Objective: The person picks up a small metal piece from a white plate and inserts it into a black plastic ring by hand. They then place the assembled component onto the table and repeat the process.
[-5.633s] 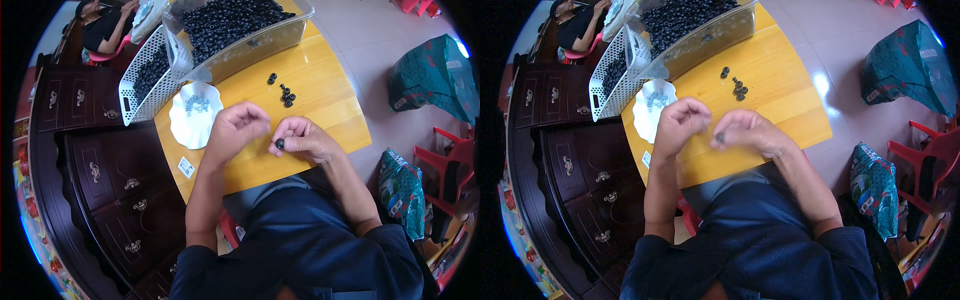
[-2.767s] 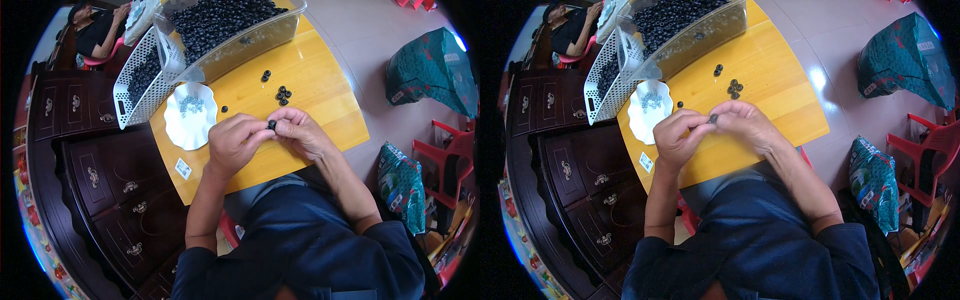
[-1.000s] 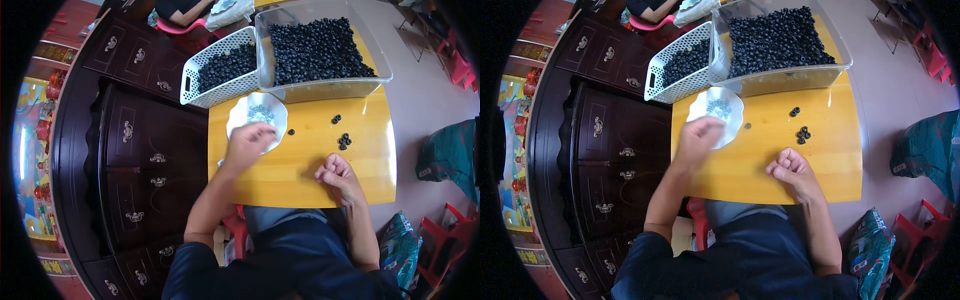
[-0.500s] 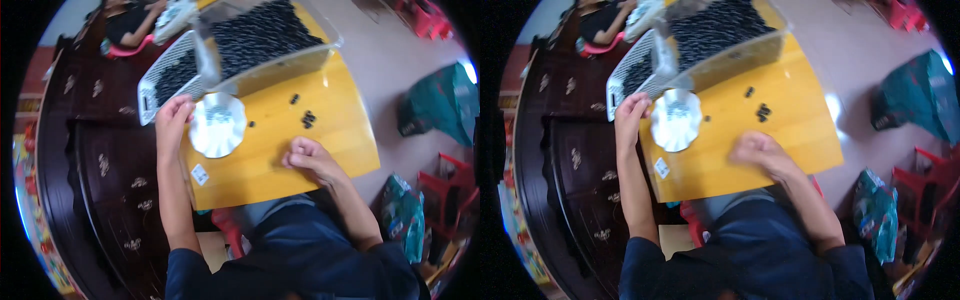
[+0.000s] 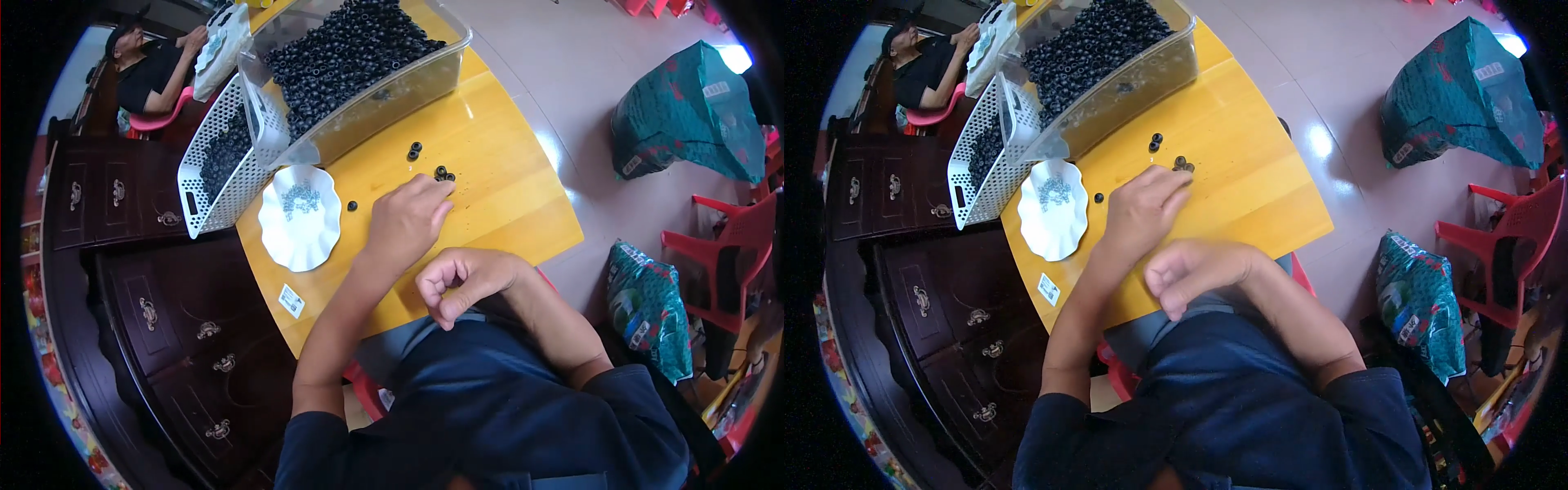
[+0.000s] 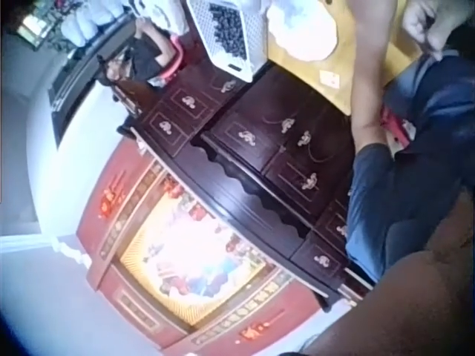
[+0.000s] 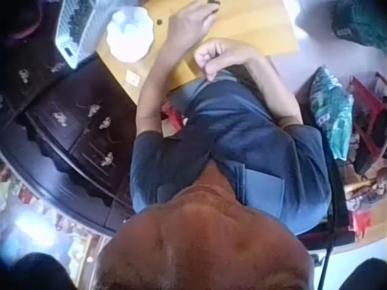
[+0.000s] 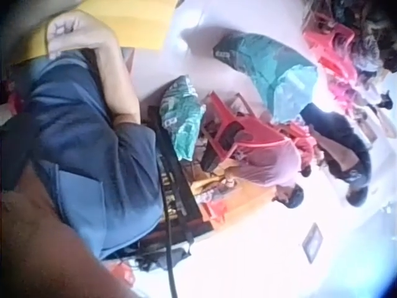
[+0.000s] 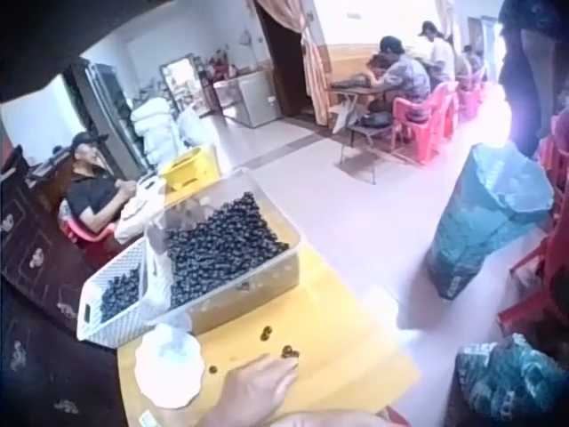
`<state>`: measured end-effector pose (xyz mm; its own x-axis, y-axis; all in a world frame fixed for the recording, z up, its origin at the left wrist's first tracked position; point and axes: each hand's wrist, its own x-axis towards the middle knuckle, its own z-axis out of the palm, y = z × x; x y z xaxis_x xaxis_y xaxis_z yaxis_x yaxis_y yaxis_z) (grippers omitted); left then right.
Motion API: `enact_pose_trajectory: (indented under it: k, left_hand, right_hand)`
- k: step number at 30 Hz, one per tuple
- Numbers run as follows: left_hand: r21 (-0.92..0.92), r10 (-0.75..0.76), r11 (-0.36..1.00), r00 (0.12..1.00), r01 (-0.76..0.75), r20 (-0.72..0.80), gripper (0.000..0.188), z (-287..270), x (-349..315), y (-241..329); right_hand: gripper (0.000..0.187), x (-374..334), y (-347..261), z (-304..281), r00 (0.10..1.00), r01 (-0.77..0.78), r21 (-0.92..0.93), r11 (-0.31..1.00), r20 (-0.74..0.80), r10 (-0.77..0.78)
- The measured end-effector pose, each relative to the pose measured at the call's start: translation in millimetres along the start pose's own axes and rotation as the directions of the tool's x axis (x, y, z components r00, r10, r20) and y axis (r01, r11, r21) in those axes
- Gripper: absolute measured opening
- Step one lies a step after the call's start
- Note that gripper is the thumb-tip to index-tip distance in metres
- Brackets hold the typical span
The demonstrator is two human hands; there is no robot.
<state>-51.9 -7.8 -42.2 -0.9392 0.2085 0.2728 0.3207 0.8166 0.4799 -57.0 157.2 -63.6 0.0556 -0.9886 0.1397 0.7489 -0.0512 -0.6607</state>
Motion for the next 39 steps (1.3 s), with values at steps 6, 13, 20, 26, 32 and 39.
enact_pose_trajectory:
  k: [6, 13, 20, 26, 32, 39]
  left_hand:
    - [0.087, -0.060, 0.995, 0.998, 0.058, 0.018, 0.018, 10, -1, -1]
    - [-0.239, -0.302, 0.927, 0.953, 0.289, -0.020, 0.014, -8, -12, -9]
    - [-0.674, -0.466, 0.686, 0.877, 0.274, -0.118, 0.013, -31, -35, -2]
    - [-0.384, -0.298, 0.894, 0.947, 0.231, -0.123, 0.015, -43, -36, 19]
    - [-0.316, -0.325, 0.911, 0.933, 0.265, -0.154, 0.019, -31, -39, 32]
    - [0.121, -0.093, 0.986, 0.980, 0.115, -0.176, 0.021, -31, -49, 27]
  right_hand:
    - [0.032, 2, -2, 0, 0.991, 0.065, 0.039, 0.997, -0.118, -0.060]
    - [0.026, 5, 3, -5, 0.919, 0.147, 0.048, 0.988, -0.376, -0.118]
    - [0.020, 15, 1, -5, 0.641, 0.379, -0.045, 0.924, -0.708, -0.298]
    - [0.022, 27, 5, 1, 0.508, 0.464, -0.163, 0.871, -0.756, -0.412]
    - [0.012, 22, 7, -4, 0.528, 0.474, -0.155, 0.867, -0.737, -0.421]
    - [0.009, 20, 9, -7, 0.552, 0.363, -0.203, 0.909, -0.739, -0.386]
